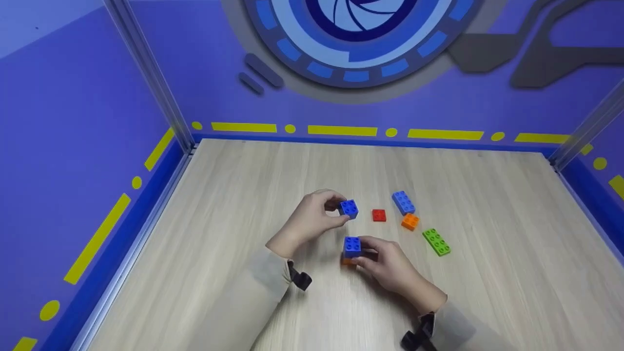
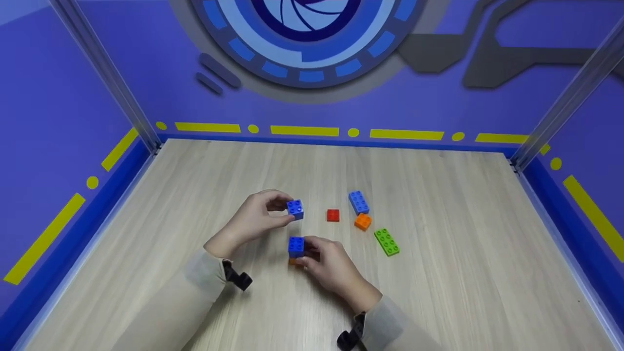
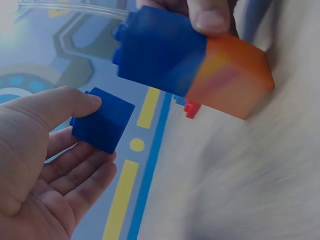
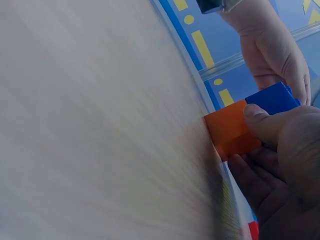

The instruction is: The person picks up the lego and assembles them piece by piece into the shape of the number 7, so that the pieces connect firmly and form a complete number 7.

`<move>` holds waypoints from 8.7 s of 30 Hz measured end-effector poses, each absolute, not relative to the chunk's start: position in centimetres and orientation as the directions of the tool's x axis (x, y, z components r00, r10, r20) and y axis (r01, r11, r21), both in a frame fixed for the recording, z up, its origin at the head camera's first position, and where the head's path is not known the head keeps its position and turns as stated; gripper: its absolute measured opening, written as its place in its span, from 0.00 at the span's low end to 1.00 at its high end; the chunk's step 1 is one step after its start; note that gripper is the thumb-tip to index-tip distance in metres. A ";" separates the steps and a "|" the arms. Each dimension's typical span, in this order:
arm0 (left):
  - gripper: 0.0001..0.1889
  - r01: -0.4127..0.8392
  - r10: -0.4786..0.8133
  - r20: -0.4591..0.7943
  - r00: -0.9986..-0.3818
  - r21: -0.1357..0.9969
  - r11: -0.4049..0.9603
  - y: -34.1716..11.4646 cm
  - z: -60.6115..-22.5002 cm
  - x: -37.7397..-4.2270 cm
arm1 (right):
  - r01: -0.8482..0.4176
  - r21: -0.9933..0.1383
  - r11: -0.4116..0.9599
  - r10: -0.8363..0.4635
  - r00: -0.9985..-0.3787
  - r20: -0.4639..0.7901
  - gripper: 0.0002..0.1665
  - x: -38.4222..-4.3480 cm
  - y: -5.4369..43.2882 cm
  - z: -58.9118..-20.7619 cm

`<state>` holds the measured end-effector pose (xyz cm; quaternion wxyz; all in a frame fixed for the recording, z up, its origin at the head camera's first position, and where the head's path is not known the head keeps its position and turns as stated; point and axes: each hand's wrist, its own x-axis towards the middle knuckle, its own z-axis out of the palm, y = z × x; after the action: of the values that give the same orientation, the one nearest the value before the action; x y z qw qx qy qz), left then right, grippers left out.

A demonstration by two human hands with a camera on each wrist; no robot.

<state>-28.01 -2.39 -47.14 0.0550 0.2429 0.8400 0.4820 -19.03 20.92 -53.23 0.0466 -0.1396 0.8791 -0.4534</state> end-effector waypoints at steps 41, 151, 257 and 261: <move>0.19 0.301 0.599 0.045 -0.800 0.893 0.334 -3.7 -46.8 -23.6 | -0.248 -0.813 0.526 -0.361 -0.931 0.050 0.24 -19.1 21.2 -52.7; 0.17 0.262 0.609 0.110 -0.785 0.951 0.166 -2.7 -49.4 -23.8 | 0.159 -0.579 0.800 0.085 -0.984 -0.154 0.44 -18.7 36.6 -50.6; 0.19 0.200 0.547 0.085 -0.833 0.968 0.154 -2.6 -51.5 -24.3 | -0.144 -0.983 0.114 -0.250 -0.962 0.112 0.21 -18.7 19.9 -50.2; 0.19 0.192 0.550 0.077 -0.832 0.969 0.154 -2.6 -51.3 -24.3 | -0.155 -0.980 0.122 -0.250 -0.961 0.121 0.21 -18.6 19.8 -50.4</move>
<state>-24.28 -2.62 -51.32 0.1491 0.2488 0.7449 0.6009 -18.59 19.77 -50.41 0.0366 -0.1351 0.7480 -0.6488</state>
